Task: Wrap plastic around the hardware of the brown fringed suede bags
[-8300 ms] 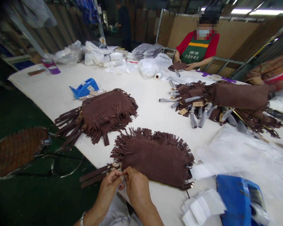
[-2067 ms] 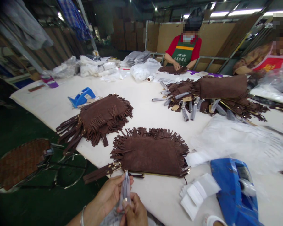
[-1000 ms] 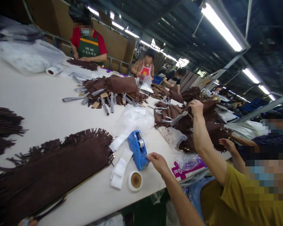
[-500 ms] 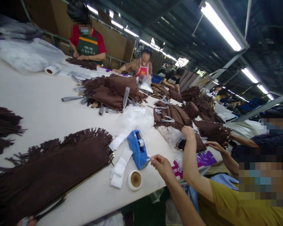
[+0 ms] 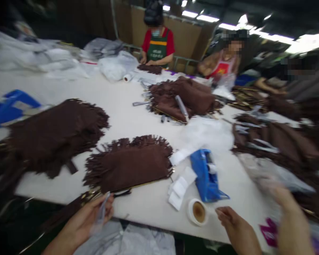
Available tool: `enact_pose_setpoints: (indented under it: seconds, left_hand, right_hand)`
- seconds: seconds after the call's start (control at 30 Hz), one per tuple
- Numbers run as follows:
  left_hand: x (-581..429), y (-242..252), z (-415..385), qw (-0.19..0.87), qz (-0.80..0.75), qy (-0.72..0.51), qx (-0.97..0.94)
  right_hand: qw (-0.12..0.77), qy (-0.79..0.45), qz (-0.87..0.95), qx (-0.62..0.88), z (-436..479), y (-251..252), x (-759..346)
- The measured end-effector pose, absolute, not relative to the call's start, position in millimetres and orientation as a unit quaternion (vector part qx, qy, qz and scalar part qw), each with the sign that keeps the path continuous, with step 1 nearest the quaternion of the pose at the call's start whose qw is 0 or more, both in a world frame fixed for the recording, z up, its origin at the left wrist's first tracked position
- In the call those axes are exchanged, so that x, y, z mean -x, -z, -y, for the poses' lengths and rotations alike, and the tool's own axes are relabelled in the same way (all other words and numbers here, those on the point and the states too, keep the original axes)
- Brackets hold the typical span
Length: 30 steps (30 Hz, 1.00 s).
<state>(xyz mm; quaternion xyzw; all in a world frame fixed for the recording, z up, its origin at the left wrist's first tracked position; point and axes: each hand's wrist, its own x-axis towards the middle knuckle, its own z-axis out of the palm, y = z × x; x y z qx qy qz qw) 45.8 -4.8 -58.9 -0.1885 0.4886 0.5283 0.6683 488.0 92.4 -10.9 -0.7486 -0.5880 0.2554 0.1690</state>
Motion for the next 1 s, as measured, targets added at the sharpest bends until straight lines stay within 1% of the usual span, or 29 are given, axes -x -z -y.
enact_pose_setpoints:
  seconds: [0.1,0.23,0.33,0.43,0.53,0.73,1.0]
  left_hand:
    - [-41.2,54.6,3.3,0.69,-0.423,-0.541,0.227]
    - [-38.3,52.7,5.6,0.714,-0.366,-0.548,0.238]
    - [-36.2,54.1,7.1,0.734,-0.334,-0.541,0.24]
    - [-32.4,57.6,6.9,0.747,-0.309,-0.531,0.253]
    - [-29.0,60.9,7.3,0.755,-0.282,-0.528,0.268]
    - [-25.4,62.8,9.9,0.761,-0.239,-0.53,0.288]
    - [-27.3,63.0,9.3,0.749,-0.258,-0.531,0.3]
  right_hand:
    - [0.178,-0.381,0.583,0.696,-95.8,21.6,-437.5]
    - [0.206,-0.591,0.579,0.522,-76.4,24.5,-307.7]
    - [0.22,-0.681,0.557,0.421,-64.6,38.8,-225.5]
    - [0.23,-0.679,0.575,0.393,-62.3,56.6,-188.3]
    - [0.237,-0.655,0.604,0.387,-63.8,66.0,-179.9]
    - [0.239,-0.625,0.631,0.393,-63.5,67.6,-172.4]
    - [0.247,-0.543,0.699,0.394,-61.4,70.4,-164.6]
